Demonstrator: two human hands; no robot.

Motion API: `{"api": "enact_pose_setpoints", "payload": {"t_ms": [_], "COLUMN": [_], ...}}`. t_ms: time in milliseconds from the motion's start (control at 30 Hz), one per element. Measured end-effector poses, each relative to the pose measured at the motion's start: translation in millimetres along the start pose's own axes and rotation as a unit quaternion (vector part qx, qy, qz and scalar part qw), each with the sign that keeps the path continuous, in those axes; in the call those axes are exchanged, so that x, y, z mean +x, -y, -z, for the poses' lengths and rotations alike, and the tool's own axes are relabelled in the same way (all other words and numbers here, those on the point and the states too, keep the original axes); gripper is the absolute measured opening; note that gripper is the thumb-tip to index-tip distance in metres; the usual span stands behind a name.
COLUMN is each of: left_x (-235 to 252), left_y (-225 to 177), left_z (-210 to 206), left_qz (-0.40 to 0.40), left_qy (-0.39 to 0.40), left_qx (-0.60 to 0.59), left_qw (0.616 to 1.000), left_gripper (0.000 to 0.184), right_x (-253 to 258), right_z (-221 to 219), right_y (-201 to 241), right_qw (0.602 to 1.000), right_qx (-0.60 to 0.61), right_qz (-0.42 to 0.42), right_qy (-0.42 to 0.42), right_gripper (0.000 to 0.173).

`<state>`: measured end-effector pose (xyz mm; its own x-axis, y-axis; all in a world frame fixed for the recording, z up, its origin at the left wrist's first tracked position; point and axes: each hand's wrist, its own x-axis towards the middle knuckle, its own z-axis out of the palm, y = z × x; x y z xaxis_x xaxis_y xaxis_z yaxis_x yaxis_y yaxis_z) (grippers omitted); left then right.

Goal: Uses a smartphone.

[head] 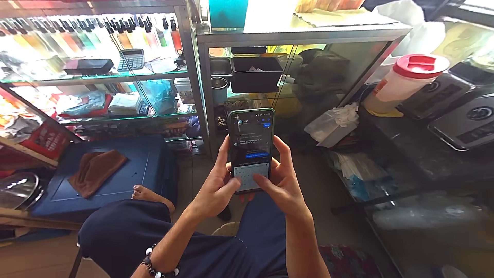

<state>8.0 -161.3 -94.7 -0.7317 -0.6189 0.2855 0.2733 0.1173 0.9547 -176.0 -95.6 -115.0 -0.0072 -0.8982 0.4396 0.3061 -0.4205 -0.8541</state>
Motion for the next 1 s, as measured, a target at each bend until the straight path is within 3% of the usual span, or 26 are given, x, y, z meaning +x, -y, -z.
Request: {"api": "enact_pose_setpoints", "payload": {"t_ms": [200,700,833,1000], "left_x": [1.6,0.9,0.5,-0.2], "left_y": [3.7,5.3,5.4,5.2], "left_z": [1.3,0.4,0.5,0.5], "left_qz": [-0.04,-0.021,-0.018,-0.025], "left_qy": [0.019,0.007,0.007,0.025], "left_qx": [0.014,0.012,0.014,0.003], "left_qw": [0.999,1.0,1.0,0.999], "left_gripper": [0.085,0.084,0.085,0.087], "right_x": [0.4,0.1,1.1,2.2], "right_z": [0.5,1.8,1.3,3.2], "right_y": [-1.0,-4.8,-6.9,-12.7], "right_qw": [1.0,1.0,1.0,0.998], "right_qx": [-0.006,-0.004,0.002,0.015], "right_qz": [0.014,0.002,0.005,0.015], "right_qy": [-0.004,-0.01,-0.017,-0.051], "right_gripper": [0.082,0.081,0.074,0.05]}}
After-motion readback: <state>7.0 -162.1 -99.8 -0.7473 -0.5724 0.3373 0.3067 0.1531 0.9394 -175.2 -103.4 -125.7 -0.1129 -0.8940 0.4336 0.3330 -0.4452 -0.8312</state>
